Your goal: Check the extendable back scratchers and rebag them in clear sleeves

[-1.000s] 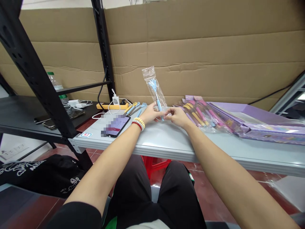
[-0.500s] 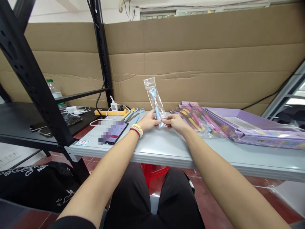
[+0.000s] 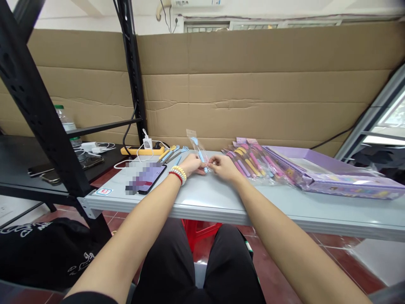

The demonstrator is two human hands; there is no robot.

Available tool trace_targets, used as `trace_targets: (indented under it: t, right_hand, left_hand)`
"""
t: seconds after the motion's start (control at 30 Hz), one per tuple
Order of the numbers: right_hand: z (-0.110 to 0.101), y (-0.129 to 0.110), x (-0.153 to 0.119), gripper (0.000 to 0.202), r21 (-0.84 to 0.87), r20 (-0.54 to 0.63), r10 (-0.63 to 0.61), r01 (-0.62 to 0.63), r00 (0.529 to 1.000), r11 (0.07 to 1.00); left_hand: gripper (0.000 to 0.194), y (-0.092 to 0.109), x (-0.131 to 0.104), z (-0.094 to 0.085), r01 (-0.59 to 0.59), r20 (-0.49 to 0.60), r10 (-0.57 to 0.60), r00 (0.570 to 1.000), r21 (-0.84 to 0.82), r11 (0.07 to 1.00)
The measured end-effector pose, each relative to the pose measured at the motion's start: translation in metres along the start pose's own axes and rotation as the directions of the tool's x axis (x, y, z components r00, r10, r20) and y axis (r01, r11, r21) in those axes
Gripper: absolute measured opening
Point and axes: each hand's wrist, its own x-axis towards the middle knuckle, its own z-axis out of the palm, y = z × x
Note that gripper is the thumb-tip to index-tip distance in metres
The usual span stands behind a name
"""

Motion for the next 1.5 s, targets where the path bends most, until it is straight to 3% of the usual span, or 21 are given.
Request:
trace_targets:
  t: [0.13,0.3,0.47,0.63,0.8,0.9,1.03,1.17,1.3,1.4,1.5]
  right_hand:
    - [-0.003,-0.001,-0.001,0.027,0.08,0.082,0.053,-0.059,0.995,0.995]
    - [-0.005,-0.006,-0.004,0.04,-0.018,0.113,0.035,-0.034,0.993,0.999]
    - [-0.004,-0.007,-0.004,0.043,-0.013,0.212,0.07,-0.069,0.975,0.998]
    - [-0.002,-0.002,-0.002,0.033,0.064,0.245,0.079,-0.098,0.966,0.993]
    - [-0.001,-0.001,-0.001,0.021,0.083,0.107,0.051,-0.06,0.993,0.995]
    - [-0.001,-0.001,0.0,0.021,0.015,-0.002,-0.007,0.007,1.0,1.0]
    - [0.001,0.001,0.001,0.022,0.041,-0.023,-0.023,0.024,0.999,0.999]
    - [0.008,0.005,0.005,0.02,0.13,0.028,-0.026,0.022,0.999,0.991]
    - [0.01,0.008,0.023,0.02,0.184,-0.021,0.086,-0.08,0.996,0.98]
    - [0.004,0.015,0.043,0.023,-0.037,-0.171,0.215,-0.224,0.962,0.974]
    - [0.003,0.025,0.057,0.031,-0.316,-0.09,0.24,-0.257,0.966,0.913]
  left_hand:
    - [0.02,0.001,0.0,-0.003,0.045,0.044,-0.043,0.998,-0.028,0.999]
    - [0.02,0.001,0.0,-0.003,0.075,0.085,-0.074,0.994,-0.006,0.997]
    - [0.017,-0.002,-0.001,-0.002,0.077,0.123,-0.081,0.989,0.043,0.996]
    - [0.025,-0.003,0.003,-0.003,0.019,0.034,-0.024,0.999,0.144,0.989]
    - [0.018,-0.002,0.003,-0.001,-0.156,-0.045,0.163,0.986,0.14,0.978]
    - [0.025,-0.002,0.002,0.0,-0.196,0.004,0.196,0.981,0.038,0.98]
    - [0.04,-0.005,0.005,-0.002,-0.216,0.019,0.215,0.976,0.008,0.976]
    - [0.034,-0.009,0.016,-0.007,-0.217,-0.11,0.242,0.964,0.199,0.956]
    - [0.028,-0.01,0.025,-0.014,-0.202,-0.287,0.316,0.904,0.366,0.909]
    - [0.027,-0.01,0.026,-0.019,-0.144,-0.373,0.32,0.871,0.428,0.892]
    - [0.03,-0.01,0.025,-0.021,-0.088,-0.406,0.294,0.865,0.453,0.887]
